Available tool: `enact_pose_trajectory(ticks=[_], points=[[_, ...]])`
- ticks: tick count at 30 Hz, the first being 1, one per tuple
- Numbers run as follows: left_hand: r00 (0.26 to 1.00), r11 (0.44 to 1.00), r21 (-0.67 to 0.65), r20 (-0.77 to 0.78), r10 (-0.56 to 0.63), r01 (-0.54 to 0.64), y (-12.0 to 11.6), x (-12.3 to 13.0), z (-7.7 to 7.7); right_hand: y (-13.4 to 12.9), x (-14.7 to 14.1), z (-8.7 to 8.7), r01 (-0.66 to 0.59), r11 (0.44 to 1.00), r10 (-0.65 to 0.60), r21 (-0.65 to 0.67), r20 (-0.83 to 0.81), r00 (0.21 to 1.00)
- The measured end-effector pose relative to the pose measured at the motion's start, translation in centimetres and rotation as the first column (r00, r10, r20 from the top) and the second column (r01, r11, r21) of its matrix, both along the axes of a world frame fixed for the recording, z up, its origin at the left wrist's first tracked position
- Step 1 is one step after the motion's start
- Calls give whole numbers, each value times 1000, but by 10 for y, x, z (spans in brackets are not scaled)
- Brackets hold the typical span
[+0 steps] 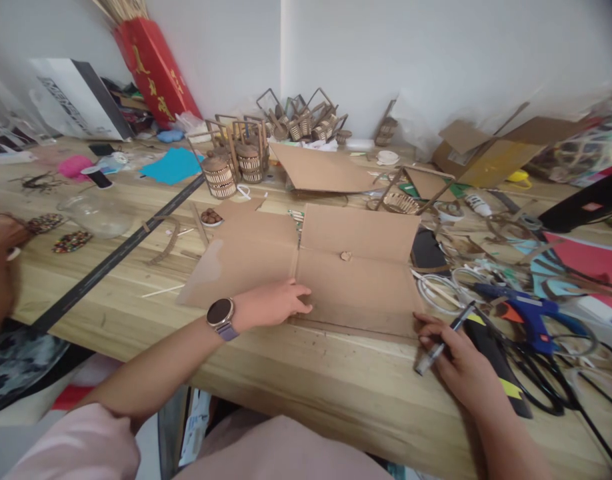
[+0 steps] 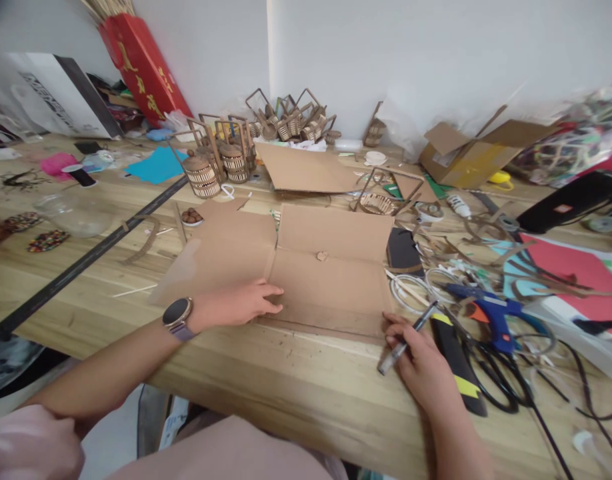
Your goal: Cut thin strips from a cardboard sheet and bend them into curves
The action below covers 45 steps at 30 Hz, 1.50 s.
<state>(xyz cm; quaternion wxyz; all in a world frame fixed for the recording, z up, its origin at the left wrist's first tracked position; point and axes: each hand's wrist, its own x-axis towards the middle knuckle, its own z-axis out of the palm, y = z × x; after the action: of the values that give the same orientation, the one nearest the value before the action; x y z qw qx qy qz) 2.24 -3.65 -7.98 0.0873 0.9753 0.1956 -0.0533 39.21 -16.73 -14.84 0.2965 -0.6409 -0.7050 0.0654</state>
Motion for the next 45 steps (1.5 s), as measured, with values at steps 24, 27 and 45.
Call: enact_pose_trajectory(ticks=[24,27,45], points=[[963,956,143,-122,-241,257,18,54,26,-1,-3,2,30,1000,-30,-8,-12,999],[946,940,127,-112,-303,316,21,71,27,-2,-4,3,26,1000,-26,-6,-3,1000],[910,913,-14,-67,-408,408,24,118,-16,-18,-24,31,341,923,-289,180,-262,921]])
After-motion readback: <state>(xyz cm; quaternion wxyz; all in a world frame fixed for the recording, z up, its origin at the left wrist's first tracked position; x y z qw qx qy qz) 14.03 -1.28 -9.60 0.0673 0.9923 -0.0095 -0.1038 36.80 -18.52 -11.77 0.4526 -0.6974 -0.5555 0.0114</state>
